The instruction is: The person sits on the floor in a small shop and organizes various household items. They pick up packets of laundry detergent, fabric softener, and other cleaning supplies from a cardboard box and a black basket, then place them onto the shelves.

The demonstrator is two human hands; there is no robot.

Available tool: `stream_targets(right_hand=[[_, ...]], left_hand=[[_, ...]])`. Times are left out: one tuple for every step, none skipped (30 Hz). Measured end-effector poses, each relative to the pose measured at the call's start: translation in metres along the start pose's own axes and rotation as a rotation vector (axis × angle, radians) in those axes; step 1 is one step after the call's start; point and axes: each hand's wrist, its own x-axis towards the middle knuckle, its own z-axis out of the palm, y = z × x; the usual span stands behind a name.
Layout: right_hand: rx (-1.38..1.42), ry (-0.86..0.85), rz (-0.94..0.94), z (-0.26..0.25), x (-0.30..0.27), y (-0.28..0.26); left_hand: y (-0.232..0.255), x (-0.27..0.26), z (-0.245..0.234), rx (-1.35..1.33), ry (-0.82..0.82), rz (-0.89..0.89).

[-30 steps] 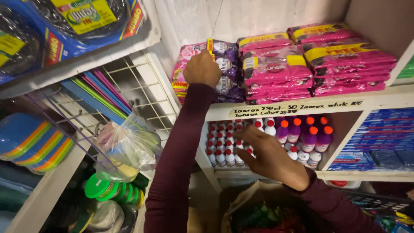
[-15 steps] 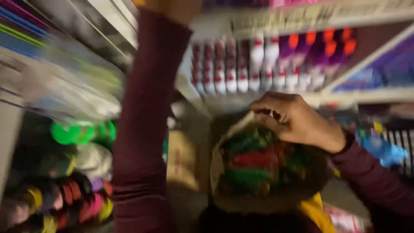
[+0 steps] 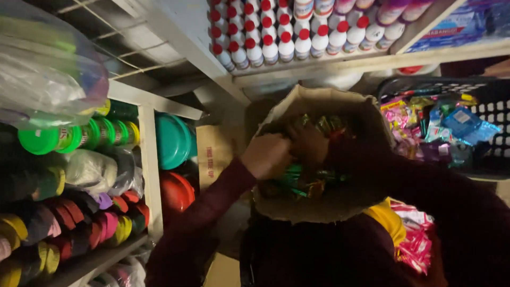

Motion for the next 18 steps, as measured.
stream_targets(right_hand=[[-0.03,-0.003,0.043,0.007,0.002,-0.013],[-0.061,-0.005,0.087,0.014,0.005,-0.027],[-0.096,-0.01,0.129,0.019,0.008,-0.039],[-0.131,-0.015,0.171,0.023,0.01,-0.048],[-0.168,-0.02,0.215,0.027,0.011,-0.056],[-0.205,-0.024,0.259,0.03,0.013,-0.064],[-0.243,-0.027,0.305,0.027,0.014,-0.059],[-0.281,-0.03,0.351,0.028,0.016,-0.062],[-0.315,-0.035,0.396,0.033,0.017,-0.074],[-0.316,-0.038,0.403,0.027,0.015,-0.074],[-0.337,0.105,0.387,0.021,0.015,-0.076],[-0.358,0.247,0.369,0.016,0.014,-0.078],[-0.355,0.244,0.37,0.024,0.012,-0.073],[-0.372,0.168,0.39,0.032,0.01,-0.069],[-0.389,0.094,0.407,0.039,0.01,-0.064],[-0.389,0.094,0.405,0.024,0.001,-0.055],[-0.358,0.037,0.382,0.013,-0.001,-0.054],[-0.327,-0.02,0.36,0.004,-0.003,-0.062]], left_hand=[[-0.004,-0.003,0.009,-0.001,-0.005,0.003],[-0.009,-0.006,0.017,0.027,0.082,-0.04],[-0.013,-0.008,0.025,0.053,0.173,-0.083],[-0.009,-0.009,0.024,0.05,0.173,-0.078],[-0.006,-0.009,0.023,0.054,0.229,-0.117],[-0.002,-0.008,0.021,0.058,0.286,-0.156],[-0.001,-0.006,0.023,0.056,0.286,-0.147],[-0.001,-0.004,0.026,0.054,0.282,-0.166],[0.0,-0.003,0.03,0.051,0.274,-0.188],[0.0,-0.001,0.032,0.049,0.271,-0.181],[0.0,-0.001,0.034,0.047,0.296,-0.187],[0.0,-0.001,0.037,0.044,0.321,-0.192],[0.001,-0.003,0.034,0.042,0.318,-0.193],[0.002,-0.005,0.031,-0.003,0.334,-0.204],[0.002,-0.006,0.027,-0.046,0.353,-0.215],[0.001,-0.009,0.027,-0.046,0.353,-0.217],[0.0,-0.01,0.026,-0.072,0.36,-0.215],[-0.001,-0.011,0.024,-0.098,0.367,-0.212]])
